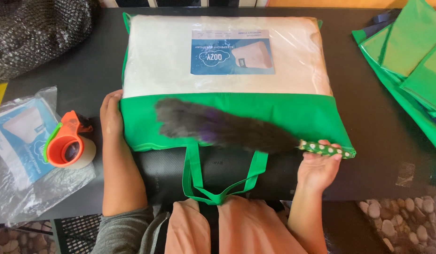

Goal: The person wipes a bubble-wrapped item with a feather duster, places it into a green reusable bag, adds a small blue packet on top, and continues wiping the bag's exterior with the duster. The person then flips the bag and wipes the other side.

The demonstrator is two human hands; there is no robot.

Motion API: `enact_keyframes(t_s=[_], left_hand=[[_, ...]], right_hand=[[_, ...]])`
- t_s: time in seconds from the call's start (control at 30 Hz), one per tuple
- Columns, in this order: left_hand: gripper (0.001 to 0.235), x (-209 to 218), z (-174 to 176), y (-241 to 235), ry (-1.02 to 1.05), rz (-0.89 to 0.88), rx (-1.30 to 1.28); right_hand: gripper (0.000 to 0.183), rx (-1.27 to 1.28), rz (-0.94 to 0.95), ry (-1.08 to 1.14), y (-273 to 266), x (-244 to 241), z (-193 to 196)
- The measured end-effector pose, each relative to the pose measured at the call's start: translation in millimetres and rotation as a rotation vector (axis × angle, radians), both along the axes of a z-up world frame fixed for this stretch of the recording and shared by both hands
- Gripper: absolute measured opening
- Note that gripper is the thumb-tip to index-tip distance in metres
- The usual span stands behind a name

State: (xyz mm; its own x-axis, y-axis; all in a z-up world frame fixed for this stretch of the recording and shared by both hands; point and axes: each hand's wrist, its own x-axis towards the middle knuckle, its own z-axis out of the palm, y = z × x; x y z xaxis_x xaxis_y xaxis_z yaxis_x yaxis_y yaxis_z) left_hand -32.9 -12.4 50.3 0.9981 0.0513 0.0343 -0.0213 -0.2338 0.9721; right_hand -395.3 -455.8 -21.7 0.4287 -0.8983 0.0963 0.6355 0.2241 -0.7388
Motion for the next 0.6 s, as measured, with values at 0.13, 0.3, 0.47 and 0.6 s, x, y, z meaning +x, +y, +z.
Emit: enact_keyframes(t_s=[0.13, 0.3, 0.47, 0.6], left_hand=[[0.036, -5, 11, -4, 0.037, 0.014, -0.013], [0.036, -8, 13, -5, 0.075, 0.018, 0.005], [0.036, -11, 18, -7, 0.073, 0.014, 0.013], [0.035, 6, -15, 4, -0.025, 0.038, -0.055]], right_hand=[[0.026, -0.021, -0.220, -0.122, -67, -16, -21], [0.056, 0.262, -0.690, -0.405, -123, -78, -31], [0.034, -0.003, -0.395, -0.259, -67, -52, -2], [0.044, -0.072, -0.036, -0.075, -11, 1, 1]])
